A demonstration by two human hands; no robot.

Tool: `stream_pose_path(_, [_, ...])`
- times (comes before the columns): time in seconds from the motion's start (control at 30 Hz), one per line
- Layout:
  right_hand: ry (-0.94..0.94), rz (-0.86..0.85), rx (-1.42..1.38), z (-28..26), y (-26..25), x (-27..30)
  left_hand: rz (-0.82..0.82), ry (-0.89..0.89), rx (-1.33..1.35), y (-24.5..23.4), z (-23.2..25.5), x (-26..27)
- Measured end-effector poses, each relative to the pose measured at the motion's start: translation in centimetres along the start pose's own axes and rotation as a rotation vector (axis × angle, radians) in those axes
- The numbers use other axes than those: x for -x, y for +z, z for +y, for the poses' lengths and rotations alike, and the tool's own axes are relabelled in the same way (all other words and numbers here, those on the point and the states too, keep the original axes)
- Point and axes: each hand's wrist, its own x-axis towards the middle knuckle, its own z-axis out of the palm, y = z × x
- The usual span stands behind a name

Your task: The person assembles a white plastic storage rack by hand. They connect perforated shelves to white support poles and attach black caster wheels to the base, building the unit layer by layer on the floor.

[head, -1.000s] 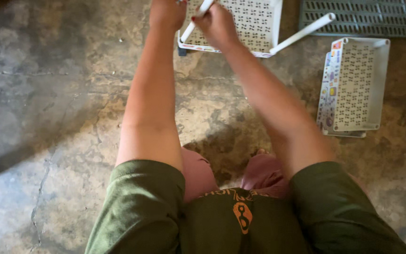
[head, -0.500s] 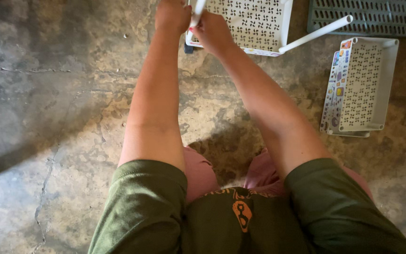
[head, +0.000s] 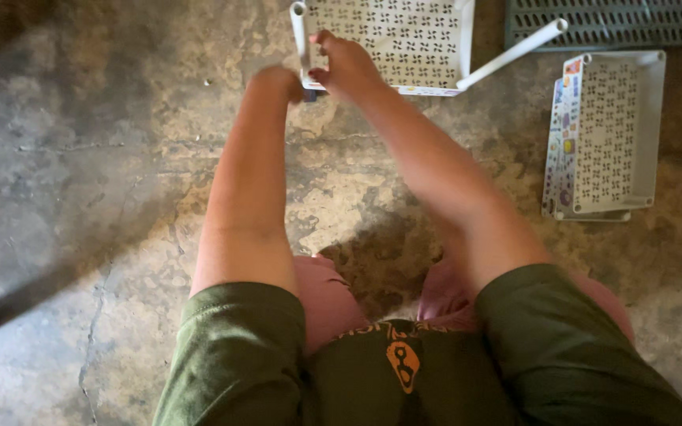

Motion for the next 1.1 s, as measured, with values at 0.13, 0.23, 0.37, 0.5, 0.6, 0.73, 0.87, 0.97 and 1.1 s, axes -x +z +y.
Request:
stream_pose_path(0.13, [-0.096, -0.065, 0.161, 2.8, -4.6, 3.0, -0.224, 0.074, -0.136, 1.3, 3.2, 2.3])
stream_pose_path(0.23, [-0.127, -0.213, 0.340, 6.3, -8.5, 8.7, -0.262, 0.165, -0.200, 1.0, 7.0, 2.7])
stream_pose_path(0.37, [0.202, -0.501, 0.493, 13.1, -14.4, 18.5, -0.224, 0.350, -0.263, -0.3, 15.2, 1.8])
stream_pose_path(0.5, [0.636, -0.152, 0.282, 22.6, -20.4, 28.5, -0.163, 0.560, -0.065, 0.2, 25.6, -0.1])
stream_pose_path(0.6, [1.139, 0.164, 0.211, 29.8, -22.4, 37.2, -0.075, 0.656, 0.093, 1.8, 33.2, -2.3])
stream_pose_path(0.73, [1.182, 0.487, 0.207, 37.7, -21.4, 47.1, 0.060, 0.753, 0.296, 4.1, 40.2, -5.7])
stream_pose_path(0.87, [1.433, 0.581, -0.311, 41.5, -18.2, 51.7, 0.160, 0.736, 0.397, 5.9, 44.3, -8.2])
stream_pose_path(0.97, [1.505, 0.578, -0.580, 41.8, -15.3, 52.0, 0.243, 0.750, 0.435, 6.6, 46.0, -9.4])
stream_pose_path(1.1, [1.124, 0.564, -0.360, 41.6, -15.6, 51.2, 0.279, 0.720, 0.373, 5.6, 48.2, -10.3])
